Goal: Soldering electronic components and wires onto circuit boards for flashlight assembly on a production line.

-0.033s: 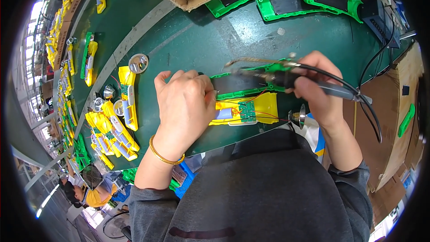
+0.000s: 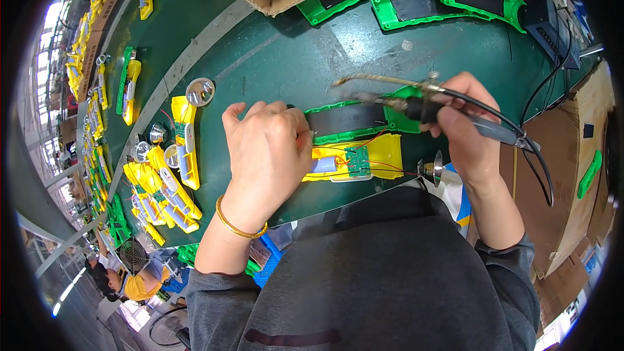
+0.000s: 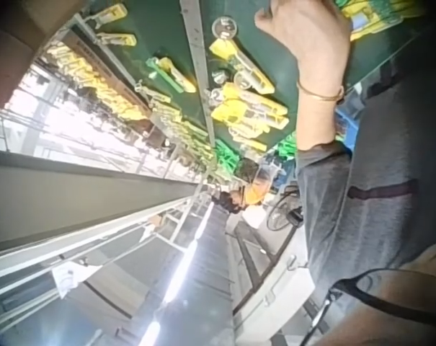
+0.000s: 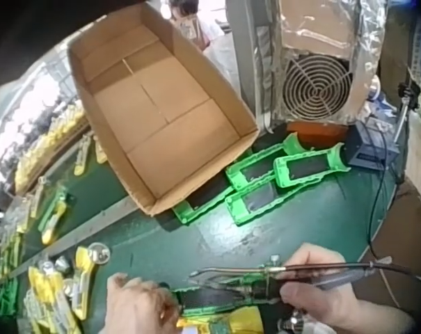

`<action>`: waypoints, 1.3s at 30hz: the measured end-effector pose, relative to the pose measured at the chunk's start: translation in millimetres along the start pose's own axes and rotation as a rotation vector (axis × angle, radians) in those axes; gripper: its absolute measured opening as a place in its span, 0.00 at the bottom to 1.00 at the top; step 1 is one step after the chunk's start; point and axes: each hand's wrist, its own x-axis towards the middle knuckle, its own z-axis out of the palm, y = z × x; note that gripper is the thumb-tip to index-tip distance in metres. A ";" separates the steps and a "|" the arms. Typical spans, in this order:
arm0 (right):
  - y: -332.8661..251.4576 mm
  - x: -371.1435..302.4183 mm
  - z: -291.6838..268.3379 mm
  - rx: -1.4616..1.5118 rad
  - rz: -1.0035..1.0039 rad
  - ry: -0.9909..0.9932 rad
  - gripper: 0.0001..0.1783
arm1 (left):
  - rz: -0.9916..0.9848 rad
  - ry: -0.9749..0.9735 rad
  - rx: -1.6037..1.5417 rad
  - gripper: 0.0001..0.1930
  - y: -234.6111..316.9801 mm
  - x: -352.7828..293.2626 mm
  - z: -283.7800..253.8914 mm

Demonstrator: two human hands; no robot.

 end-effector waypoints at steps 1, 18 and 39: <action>0.2 -1.3 -2.4 0.056 -0.037 0.040 0.10 | 0.000 -0.001 0.000 0.02 0.7 0.0 -1.0; 15.2 -7.4 -8.8 0.389 -0.074 0.178 0.12 | 0.090 0.187 -0.311 0.06 62.6 0.6 20.7; 0.3 -16.8 -58.2 0.402 -0.138 0.160 0.14 | -0.090 0.101 -0.606 0.03 77.2 25.0 19.4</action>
